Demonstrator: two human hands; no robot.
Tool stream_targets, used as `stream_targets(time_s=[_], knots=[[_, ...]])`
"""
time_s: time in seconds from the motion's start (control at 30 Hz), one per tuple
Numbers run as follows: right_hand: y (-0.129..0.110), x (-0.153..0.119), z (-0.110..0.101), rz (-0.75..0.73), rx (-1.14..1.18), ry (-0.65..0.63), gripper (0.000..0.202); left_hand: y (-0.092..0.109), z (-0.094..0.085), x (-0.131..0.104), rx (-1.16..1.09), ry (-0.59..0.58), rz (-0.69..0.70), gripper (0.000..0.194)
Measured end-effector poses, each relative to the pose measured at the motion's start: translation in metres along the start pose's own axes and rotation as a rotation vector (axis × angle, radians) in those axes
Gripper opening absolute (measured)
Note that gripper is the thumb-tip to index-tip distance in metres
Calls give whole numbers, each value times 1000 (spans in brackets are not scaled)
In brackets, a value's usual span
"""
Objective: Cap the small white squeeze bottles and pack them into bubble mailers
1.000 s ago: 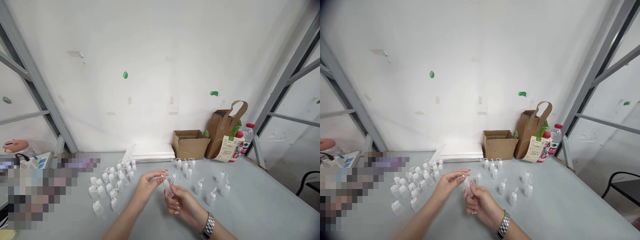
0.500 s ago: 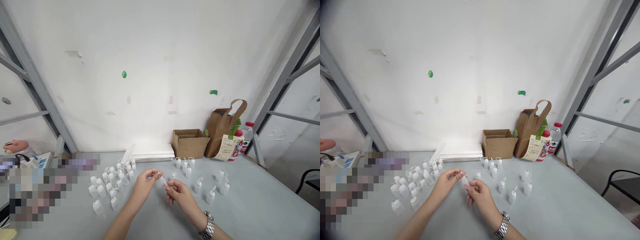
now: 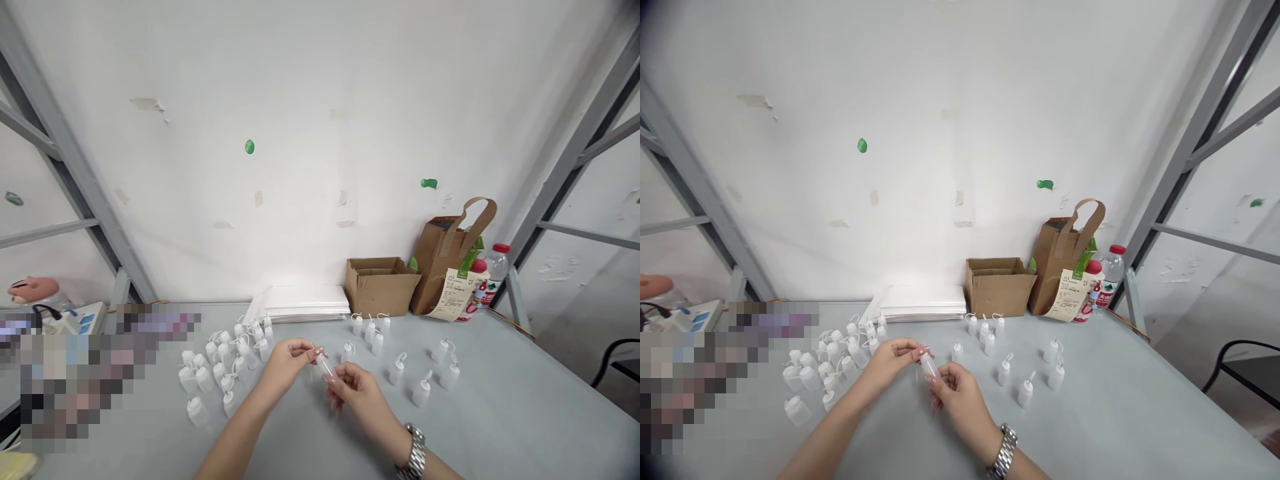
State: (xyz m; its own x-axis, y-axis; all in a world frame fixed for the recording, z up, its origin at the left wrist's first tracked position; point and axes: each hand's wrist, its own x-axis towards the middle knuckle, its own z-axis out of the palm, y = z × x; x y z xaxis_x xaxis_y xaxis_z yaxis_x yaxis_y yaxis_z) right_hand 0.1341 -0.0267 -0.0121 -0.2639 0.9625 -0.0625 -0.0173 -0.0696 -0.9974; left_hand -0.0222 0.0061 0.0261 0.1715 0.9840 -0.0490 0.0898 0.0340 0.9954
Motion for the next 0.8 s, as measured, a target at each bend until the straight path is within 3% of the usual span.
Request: stream_targets(time_s=[0.13,0.2,0.37,0.5,0.67,0.8], knots=[[-1,1,-3,65,288,-157,43,3,-1,-3,-95,-57,2,21],[-1,1,-3,65,348,-170,43,3,-1,-3,-99,-70,15,22],[2,4,-4,-83,95,19,42,3,1,-1,87,-98,12,26],[3,3,-6,-164,-98,149,38,8,1,-6,259,-31,49,23],[-1,-2,-5,-200,-182,202,34,15,1,-15,187,-104,172,21],[-4,-6,-5,-274,-223,208,29,13,0,-11,106,-92,136,32]])
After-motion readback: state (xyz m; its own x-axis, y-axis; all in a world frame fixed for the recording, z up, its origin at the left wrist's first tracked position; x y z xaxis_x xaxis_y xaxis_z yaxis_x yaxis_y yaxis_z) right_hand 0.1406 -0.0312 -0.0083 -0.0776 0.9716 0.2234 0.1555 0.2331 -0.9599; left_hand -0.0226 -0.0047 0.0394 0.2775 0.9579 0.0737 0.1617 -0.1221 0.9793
